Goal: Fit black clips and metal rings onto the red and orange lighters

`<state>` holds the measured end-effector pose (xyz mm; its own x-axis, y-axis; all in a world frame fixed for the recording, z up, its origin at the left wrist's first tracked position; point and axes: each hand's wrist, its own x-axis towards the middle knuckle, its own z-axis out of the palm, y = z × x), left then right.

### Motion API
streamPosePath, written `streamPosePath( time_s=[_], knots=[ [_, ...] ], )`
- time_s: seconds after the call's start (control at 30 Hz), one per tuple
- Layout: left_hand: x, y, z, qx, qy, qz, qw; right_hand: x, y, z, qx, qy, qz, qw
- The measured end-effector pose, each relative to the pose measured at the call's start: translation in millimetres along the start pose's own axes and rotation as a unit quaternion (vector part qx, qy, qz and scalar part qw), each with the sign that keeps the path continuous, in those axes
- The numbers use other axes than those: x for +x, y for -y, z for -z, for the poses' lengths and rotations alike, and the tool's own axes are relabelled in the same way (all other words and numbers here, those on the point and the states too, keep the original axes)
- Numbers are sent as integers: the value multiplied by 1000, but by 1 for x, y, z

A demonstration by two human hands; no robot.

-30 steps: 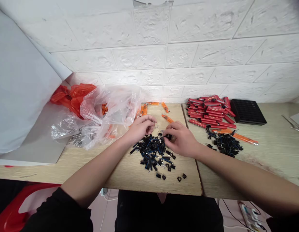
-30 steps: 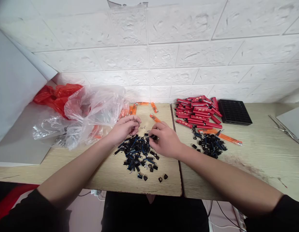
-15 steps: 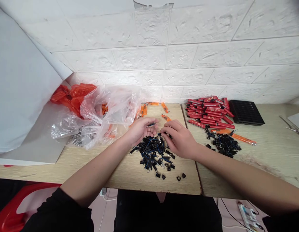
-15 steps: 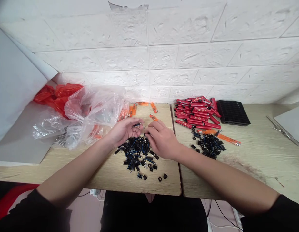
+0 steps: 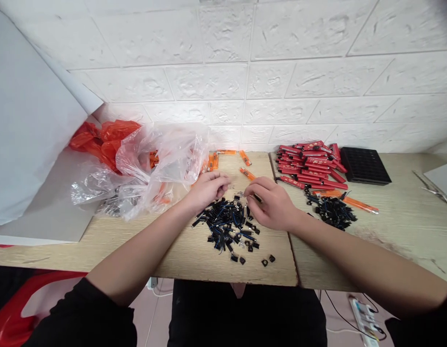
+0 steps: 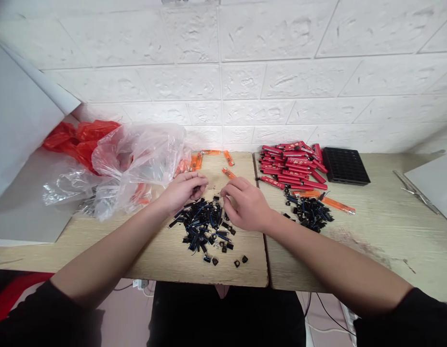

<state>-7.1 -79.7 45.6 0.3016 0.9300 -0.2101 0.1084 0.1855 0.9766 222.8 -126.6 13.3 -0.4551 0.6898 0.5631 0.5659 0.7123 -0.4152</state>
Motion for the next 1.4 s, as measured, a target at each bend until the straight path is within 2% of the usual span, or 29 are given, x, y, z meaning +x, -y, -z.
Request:
streamPosePath(
  time_s=[0.1,0.27,0.33,0.4,0.5,0.63,0.9,1.03,1.23,1.33,1.4],
  knots=[
    [1,7,2,154,-28,-96,983,-3,0,5,-22,4,-14,1000],
    [-5,14,2,359,-1,-242,901,0,-7,17,-155,61,-80,983],
    [-6,15,3,384,18,-266,884,5,-14,29,-217,90,-135,963],
    [-5,17,5,386,27,-273,880,10,-23,45,-260,111,-191,940],
    [-3,19,7,396,21,-277,875,14,-36,69,-284,130,-228,922],
    [-1,21,8,410,20,-267,872,12,-47,84,-279,154,-225,921],
    [-4,17,6,397,17,-258,881,10,-48,77,-274,221,-226,908],
    [-5,16,4,358,-2,-237,903,11,-50,75,-290,228,-209,906],
    [-3,11,1,167,4,-124,978,11,-52,73,-298,249,-197,900],
    [-3,3,-1,41,3,-39,998,10,-54,74,-312,258,-183,896],
    [-3,-2,-2,-68,6,12,998,11,-54,76,-316,241,-186,899]
  ],
)
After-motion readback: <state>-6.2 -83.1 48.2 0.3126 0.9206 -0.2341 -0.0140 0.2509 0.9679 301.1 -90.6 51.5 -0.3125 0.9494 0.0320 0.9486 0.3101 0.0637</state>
